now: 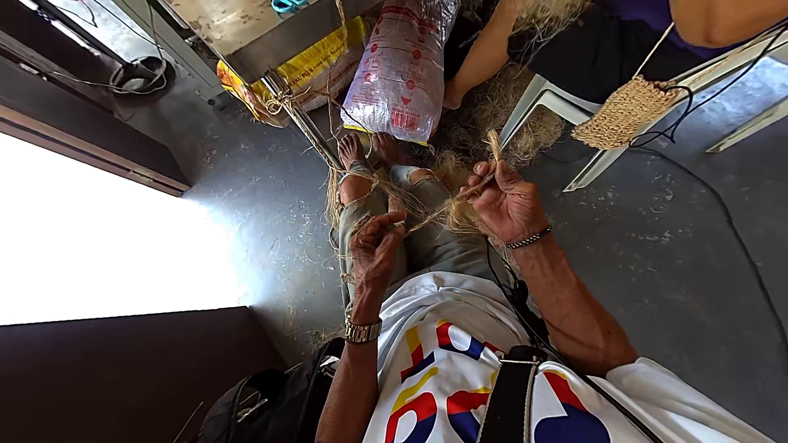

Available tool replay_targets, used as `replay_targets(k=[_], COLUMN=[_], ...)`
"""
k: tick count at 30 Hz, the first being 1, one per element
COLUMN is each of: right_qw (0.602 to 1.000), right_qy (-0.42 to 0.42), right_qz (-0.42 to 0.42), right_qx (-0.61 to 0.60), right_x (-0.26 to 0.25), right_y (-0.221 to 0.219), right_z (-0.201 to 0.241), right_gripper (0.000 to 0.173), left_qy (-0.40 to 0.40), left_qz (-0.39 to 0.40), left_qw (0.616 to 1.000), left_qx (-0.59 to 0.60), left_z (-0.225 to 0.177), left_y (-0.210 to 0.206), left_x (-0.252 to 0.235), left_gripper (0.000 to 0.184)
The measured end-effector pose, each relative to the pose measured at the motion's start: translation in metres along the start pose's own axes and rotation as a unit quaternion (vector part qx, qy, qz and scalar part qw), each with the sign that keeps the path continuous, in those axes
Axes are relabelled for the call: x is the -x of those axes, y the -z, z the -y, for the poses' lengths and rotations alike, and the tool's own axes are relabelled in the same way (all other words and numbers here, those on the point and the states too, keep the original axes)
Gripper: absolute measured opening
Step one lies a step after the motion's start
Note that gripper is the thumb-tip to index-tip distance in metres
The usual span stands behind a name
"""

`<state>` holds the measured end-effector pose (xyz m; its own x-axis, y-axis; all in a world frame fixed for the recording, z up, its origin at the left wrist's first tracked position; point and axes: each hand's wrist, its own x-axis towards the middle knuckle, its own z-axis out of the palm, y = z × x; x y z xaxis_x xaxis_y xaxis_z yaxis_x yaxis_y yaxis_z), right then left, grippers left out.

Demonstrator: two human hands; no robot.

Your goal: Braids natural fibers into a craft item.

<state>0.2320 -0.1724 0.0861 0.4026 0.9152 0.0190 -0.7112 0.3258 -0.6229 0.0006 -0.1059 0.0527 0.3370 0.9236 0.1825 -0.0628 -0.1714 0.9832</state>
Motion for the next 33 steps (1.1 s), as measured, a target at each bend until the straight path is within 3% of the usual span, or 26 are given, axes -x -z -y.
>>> replay_targets(k=[11,22,29,33], right_qw=[0.987,0.974,0.98,0.981], right_qy=[0.018,0.065,0.108,0.122], right_qz=[-0.161,-0.212,-0.131,-0.063], right_qx=[-0.01,0.038,0.106,0.14], right_x=[-0.009,-0.014,-0.013,-0.008], right_y=[0.01,0.031,0.03,0.02], right_z=[0.014,0.032,0.032,0.03], right_gripper=[0.029,0.026,0.024,0.019], left_qy=[0.042,0.129,0.117,0.068], left_qz=[0.038,0.038,0.065,0.128], left_qw=[0.997,0.979,0.986,0.989], left_qx=[0.045,0.155,0.096,-0.023], left_z=[0.0,-0.015,-0.012,-0.008], left_y=[-0.002,-0.007,0.018,0.038], left_x=[0.005,0.034,0.025,0.023], left_gripper=[0.021,0.017,0.01,0.02])
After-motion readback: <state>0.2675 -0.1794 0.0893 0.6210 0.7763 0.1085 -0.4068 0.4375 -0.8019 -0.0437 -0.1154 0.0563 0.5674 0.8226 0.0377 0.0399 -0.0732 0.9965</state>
